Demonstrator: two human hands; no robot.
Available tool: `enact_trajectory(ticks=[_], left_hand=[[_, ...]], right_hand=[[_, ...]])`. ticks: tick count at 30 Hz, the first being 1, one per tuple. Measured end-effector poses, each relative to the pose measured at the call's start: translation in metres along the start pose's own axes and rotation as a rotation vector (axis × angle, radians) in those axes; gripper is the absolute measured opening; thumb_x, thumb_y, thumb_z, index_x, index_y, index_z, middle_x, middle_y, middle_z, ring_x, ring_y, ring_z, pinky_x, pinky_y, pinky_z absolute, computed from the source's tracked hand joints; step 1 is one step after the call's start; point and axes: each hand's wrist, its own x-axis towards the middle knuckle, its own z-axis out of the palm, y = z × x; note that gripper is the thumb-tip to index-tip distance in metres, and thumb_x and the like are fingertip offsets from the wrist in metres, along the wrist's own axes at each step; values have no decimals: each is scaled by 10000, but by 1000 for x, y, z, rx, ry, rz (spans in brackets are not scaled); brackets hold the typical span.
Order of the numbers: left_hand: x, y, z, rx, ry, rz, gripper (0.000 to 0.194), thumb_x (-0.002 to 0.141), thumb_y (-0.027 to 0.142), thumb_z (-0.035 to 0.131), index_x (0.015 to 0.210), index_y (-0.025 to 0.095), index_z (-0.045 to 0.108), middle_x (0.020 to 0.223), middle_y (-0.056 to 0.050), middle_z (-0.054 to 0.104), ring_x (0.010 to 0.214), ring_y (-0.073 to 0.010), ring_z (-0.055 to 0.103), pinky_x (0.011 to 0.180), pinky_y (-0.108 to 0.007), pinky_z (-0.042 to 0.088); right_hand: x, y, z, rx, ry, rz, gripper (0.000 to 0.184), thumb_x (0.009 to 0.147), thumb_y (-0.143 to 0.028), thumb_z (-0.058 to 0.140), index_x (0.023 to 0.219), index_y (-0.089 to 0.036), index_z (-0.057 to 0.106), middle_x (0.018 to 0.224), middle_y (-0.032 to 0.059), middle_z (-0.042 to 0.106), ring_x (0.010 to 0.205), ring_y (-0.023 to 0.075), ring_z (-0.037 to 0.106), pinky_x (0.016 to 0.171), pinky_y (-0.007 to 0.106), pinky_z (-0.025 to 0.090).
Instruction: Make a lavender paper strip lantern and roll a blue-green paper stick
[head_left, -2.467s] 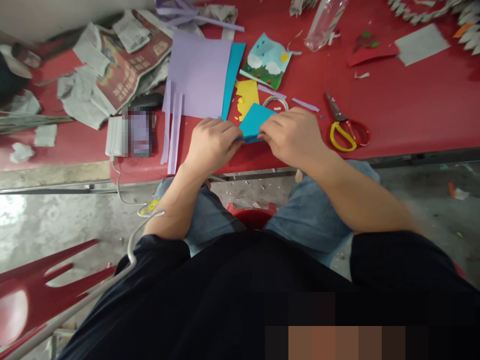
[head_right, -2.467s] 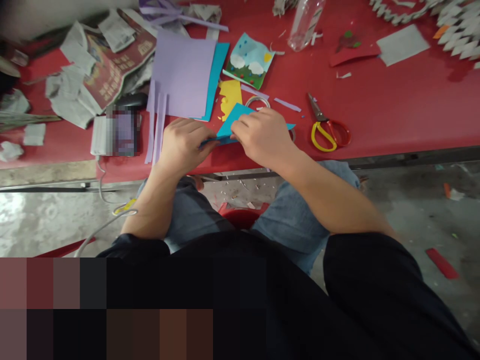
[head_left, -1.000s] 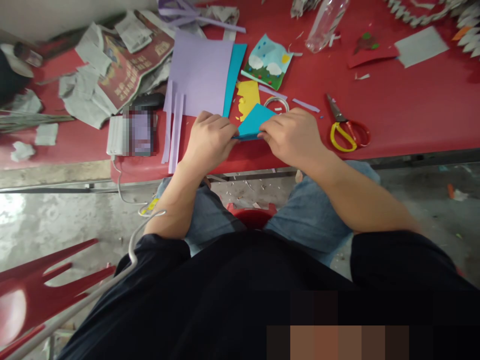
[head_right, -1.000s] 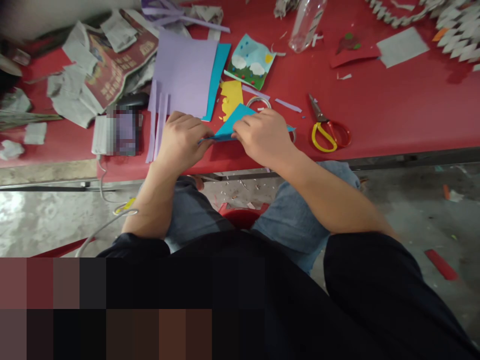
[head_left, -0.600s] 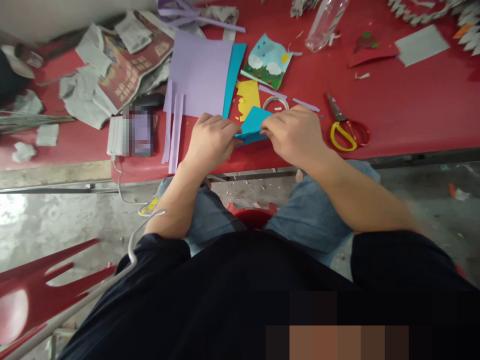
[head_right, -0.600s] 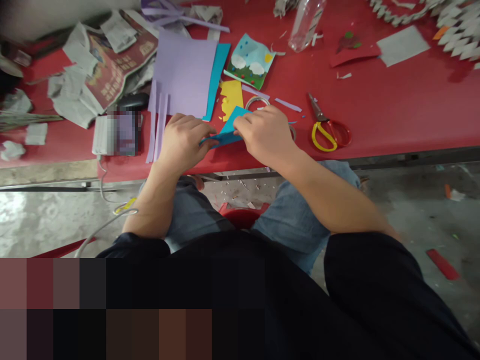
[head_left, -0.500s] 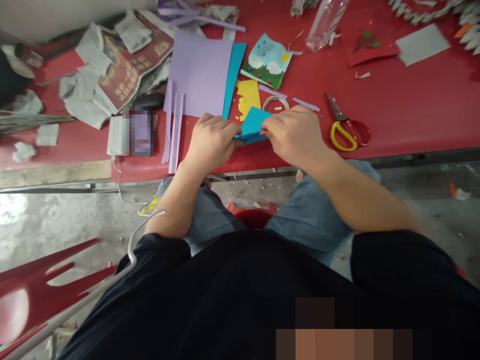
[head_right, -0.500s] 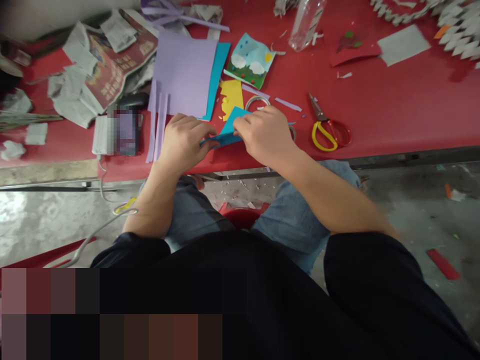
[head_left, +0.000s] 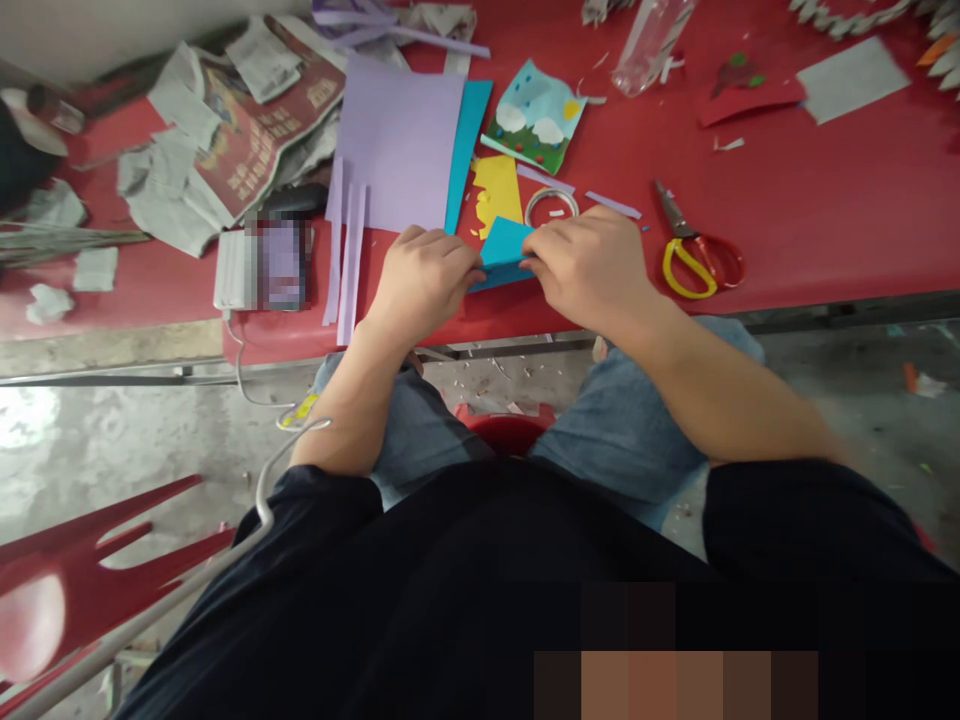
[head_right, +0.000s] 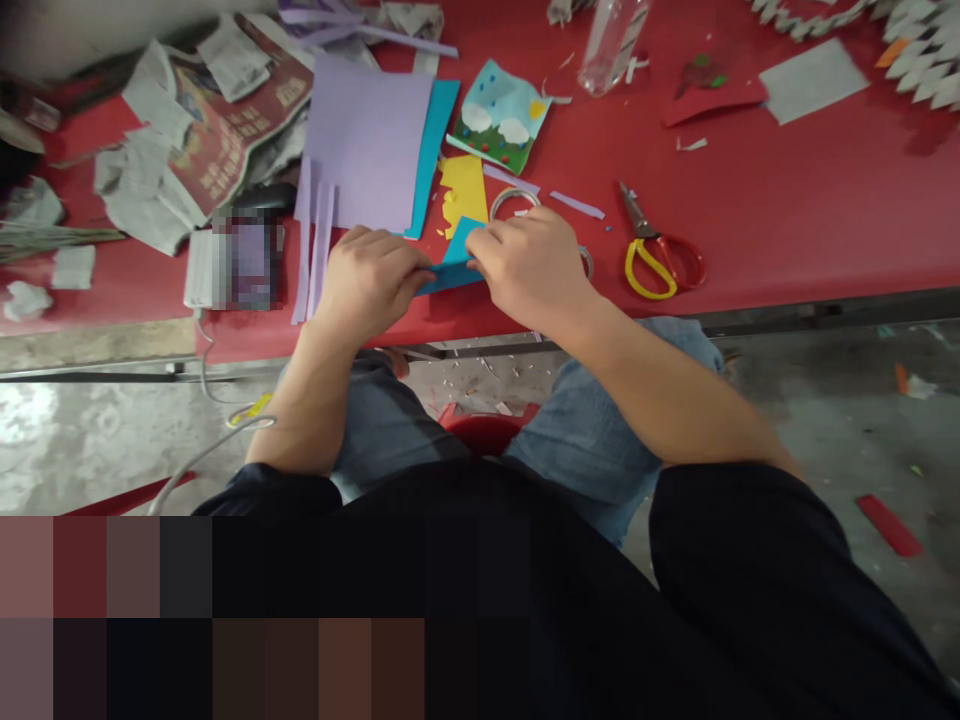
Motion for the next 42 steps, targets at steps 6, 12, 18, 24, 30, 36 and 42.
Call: enact_trajectory(ticks=[6,12,18,24,30,36,42], left_hand=[[1,-2,0,-7,-15,-29,254,1101,420,607,1113,222,766,1085,-75,820,1078,-298,748,970,-522,551],[-1,-3,-1,2,-28,-39,247,1076,377,605,1069,205,783,992,-84,814,1007,-310,776,966,-519,575],[-1,-4,0,6,-12,-22,286,1093,336,548,1051,211,802,932,-71,809,952,-282,783,976,-509,593],[0,-5,2,-22,50,-65,275,1074,418,605,1095,243,816,1002,-67,835,941,-283,781,963,-519,595],[-1,-7,1,-38,52,-73,330,1090,443,569,1039,235,820,937,-72,823,914,-287,783,958,-546,589],[0,-7,2,-65,34,-67,317,1093,408,566,1065,229,827,915,-80,810,917,-282,780,1037,-561,572],[1,-6,-2,-41,5,-50,292,1078,453,607,1090,235,801,1056,-92,828,1026,-326,780,995,-551,565]], right_hand=[[1,-1,1,26,-18,37,401,1167,-376,403,1146,-205,764,1041,141,790,998,319,697,943,492,413],[1,0,3,36,-11,35,363,1150,-386,459,1144,-205,774,1028,139,797,1010,324,696,949,499,422],[0,2,4,5,-5,11,367,1151,-409,468,1106,-208,773,1005,131,797,979,320,692,916,487,419],[3,3,5,-51,-13,28,415,1180,-403,413,1084,-197,760,998,123,797,922,286,685,890,464,405],[2,2,3,-87,-11,13,358,1165,-372,453,1129,-191,760,1046,128,806,958,298,702,887,460,419],[1,3,2,7,-8,10,371,1155,-406,455,1134,-214,772,1080,137,799,1001,328,690,913,497,416],[4,5,5,33,-21,40,413,1172,-435,425,1026,-227,750,1030,117,810,963,283,652,940,487,395]])
